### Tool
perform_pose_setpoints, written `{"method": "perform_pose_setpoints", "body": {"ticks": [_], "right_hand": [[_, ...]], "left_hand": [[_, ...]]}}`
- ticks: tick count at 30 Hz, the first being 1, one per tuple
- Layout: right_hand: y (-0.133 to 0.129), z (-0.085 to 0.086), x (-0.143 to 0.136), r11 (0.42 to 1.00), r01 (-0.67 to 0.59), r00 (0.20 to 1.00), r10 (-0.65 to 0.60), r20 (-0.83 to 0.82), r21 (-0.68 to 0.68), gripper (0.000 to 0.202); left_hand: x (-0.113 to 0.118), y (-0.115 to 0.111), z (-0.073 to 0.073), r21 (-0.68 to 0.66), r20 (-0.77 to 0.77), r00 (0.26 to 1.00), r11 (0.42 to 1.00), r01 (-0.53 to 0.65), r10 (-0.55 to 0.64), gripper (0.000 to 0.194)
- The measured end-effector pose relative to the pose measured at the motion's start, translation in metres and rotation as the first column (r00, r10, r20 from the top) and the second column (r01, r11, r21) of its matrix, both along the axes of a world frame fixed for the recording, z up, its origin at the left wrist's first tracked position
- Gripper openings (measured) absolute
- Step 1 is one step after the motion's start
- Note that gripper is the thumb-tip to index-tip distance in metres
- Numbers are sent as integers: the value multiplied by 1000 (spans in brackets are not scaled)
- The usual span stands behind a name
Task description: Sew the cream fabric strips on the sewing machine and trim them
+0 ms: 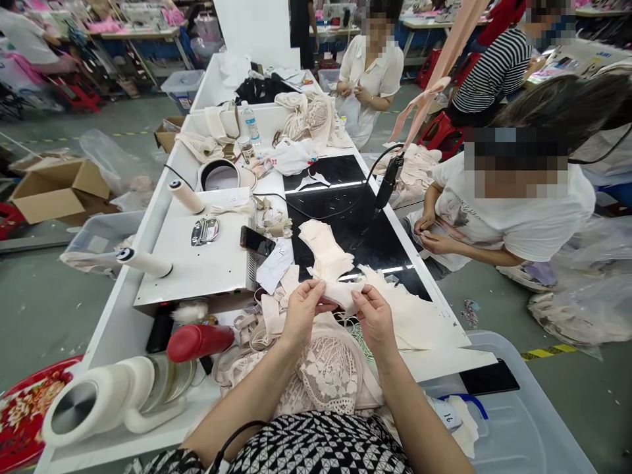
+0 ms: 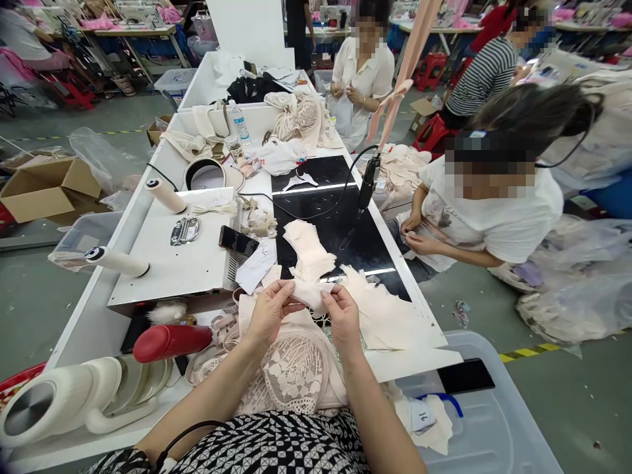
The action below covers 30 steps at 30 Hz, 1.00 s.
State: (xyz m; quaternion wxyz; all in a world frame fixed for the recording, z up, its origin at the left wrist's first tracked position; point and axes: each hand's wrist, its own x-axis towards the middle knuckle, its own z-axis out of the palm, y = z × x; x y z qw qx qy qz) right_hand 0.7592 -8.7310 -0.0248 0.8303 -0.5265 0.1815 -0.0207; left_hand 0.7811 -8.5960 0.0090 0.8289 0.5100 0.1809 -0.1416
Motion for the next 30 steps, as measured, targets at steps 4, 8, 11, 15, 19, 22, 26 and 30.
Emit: {"method": "perform_pose_setpoints", "body": {"ticks": [4,8,11,15,19,22,26,30], "right_hand": [[-2,1,-1,998,62,998,-61,2,-12,57],[-5,6,-3,1000,3,999,-4,52,14,56],[-6,8,-5,996,-78,995,75,66,35,36],[-9,6,-7,994,-87,995,83,56,67,40],[-12,3,-8,1000,-13,995,15,98,-22,43],[-15,4,-10,996,32,992,-21,122,-82,38],[-24,13,-14,999,-54,991,53,122,3,35],[-36,25,-17,975,-197,965,174,196,105,39]], "left_hand": [[-2,0,1,65,32,999,998,11,-13,60],[-5,-1,5,109,108,992,993,49,-61,67],[-7,-1,6,133,144,985,988,78,-97,55],[-7,0,4,192,179,980,980,53,-88,45],[-7,0,2,220,206,973,974,54,-101,41],[-7,-1,3,200,187,977,978,59,-97,42],[-8,0,4,170,151,980,980,102,-129,43],[-10,-1,7,61,143,965,975,212,-219,40]]}}
